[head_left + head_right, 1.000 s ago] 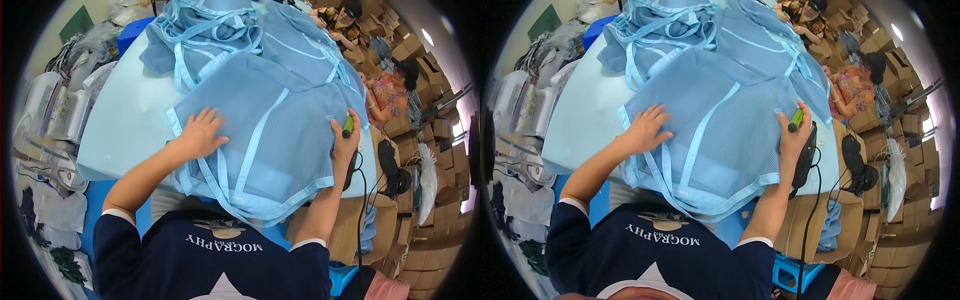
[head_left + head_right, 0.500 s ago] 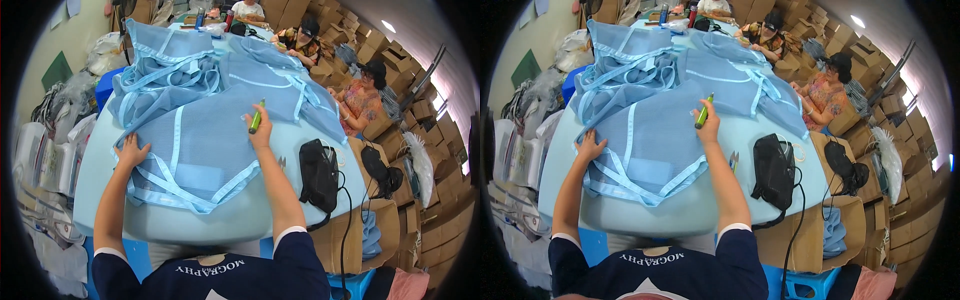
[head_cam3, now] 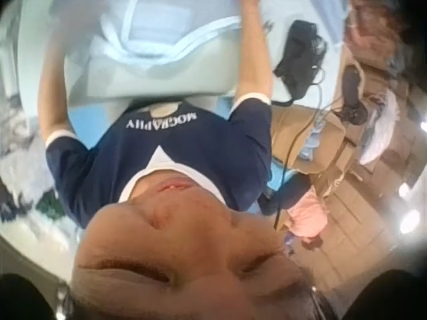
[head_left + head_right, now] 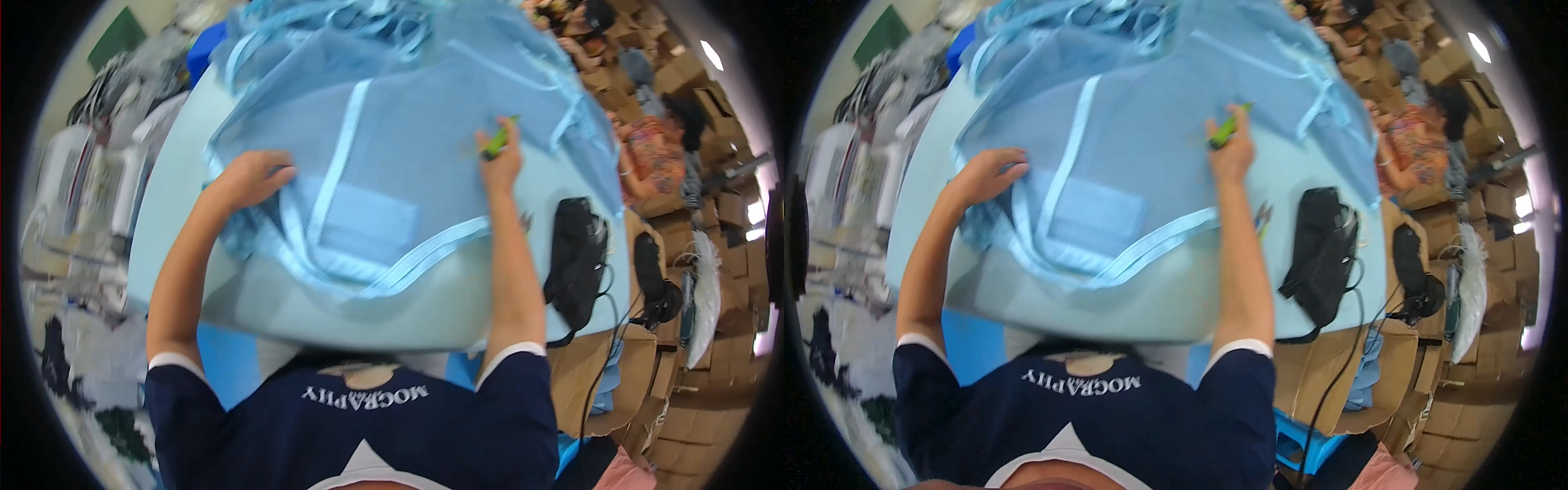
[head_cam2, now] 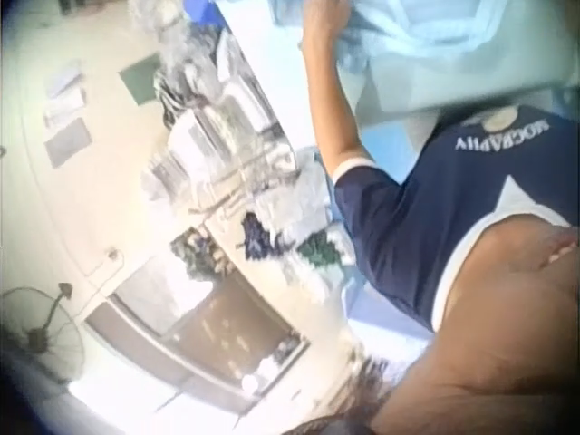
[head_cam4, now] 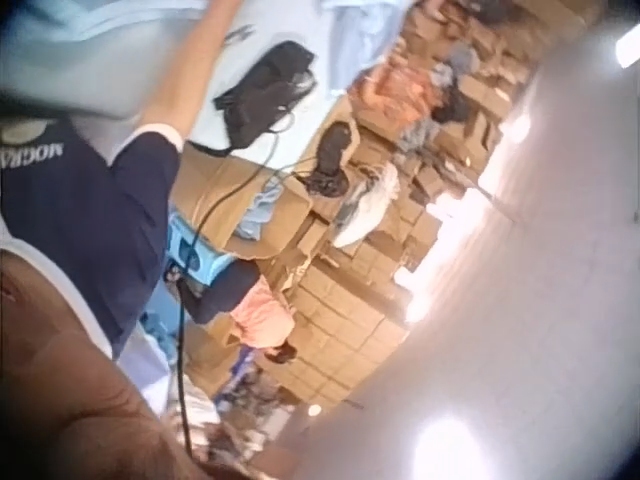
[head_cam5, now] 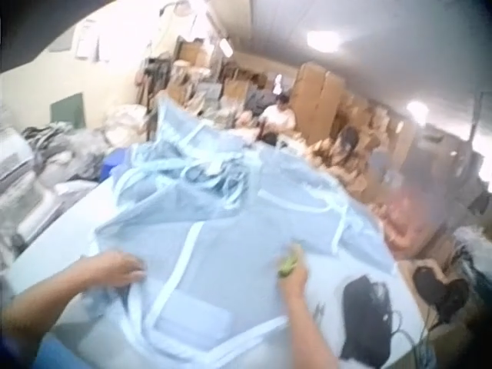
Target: Marking specific locations on blue mesh bags with a marker and applying adhesive with a glue gun.
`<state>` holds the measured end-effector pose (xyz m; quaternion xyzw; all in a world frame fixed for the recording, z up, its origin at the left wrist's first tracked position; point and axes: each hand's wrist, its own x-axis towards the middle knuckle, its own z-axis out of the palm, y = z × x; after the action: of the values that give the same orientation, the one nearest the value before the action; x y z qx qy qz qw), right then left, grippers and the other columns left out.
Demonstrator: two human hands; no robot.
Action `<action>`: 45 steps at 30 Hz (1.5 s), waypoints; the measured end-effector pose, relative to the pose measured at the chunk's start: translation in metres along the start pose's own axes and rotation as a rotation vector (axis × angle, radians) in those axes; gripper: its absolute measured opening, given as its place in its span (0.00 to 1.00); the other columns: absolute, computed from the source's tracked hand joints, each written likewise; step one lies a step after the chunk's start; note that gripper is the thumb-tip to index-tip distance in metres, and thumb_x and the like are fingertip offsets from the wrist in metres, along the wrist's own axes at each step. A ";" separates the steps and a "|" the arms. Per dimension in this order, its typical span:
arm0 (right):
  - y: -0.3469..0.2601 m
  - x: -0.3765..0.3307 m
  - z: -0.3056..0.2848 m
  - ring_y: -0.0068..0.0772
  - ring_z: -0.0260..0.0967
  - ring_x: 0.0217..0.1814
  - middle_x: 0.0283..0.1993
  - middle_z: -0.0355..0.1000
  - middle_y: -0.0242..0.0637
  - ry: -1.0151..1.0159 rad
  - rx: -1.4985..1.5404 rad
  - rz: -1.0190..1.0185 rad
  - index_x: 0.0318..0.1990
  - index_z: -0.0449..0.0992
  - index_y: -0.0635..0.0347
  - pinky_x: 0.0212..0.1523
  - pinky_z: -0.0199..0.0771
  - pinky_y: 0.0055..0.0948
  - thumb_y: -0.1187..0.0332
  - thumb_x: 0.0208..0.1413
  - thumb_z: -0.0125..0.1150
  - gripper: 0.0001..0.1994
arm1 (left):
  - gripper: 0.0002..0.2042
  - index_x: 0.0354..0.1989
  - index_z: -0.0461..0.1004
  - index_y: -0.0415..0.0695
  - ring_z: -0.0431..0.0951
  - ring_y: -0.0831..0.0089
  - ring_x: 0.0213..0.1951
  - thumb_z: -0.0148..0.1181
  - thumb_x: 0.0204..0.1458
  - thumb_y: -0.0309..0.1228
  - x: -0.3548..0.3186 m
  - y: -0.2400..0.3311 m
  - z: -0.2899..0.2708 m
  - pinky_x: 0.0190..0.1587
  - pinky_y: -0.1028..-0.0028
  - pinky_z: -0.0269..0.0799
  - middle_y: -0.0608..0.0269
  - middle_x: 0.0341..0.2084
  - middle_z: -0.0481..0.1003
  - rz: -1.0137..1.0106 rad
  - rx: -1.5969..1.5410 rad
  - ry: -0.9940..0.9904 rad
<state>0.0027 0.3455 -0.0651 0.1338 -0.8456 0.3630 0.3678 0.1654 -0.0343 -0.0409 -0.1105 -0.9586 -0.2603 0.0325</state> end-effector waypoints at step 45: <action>-0.170 -0.226 -0.097 0.22 0.67 0.28 0.30 0.71 0.36 -0.467 0.446 0.484 0.34 0.75 0.64 0.28 0.66 0.20 0.75 0.47 0.63 0.07 | 0.18 0.43 0.73 0.38 0.69 0.59 0.50 0.58 0.39 0.24 -0.159 0.155 0.128 0.50 0.58 0.62 0.58 0.48 0.70 0.247 -0.052 0.345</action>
<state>0.2940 0.2863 -0.0954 0.0863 -0.8139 0.5737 0.0318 0.3550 0.1293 -0.0939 -0.1817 -0.9110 -0.2941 0.2248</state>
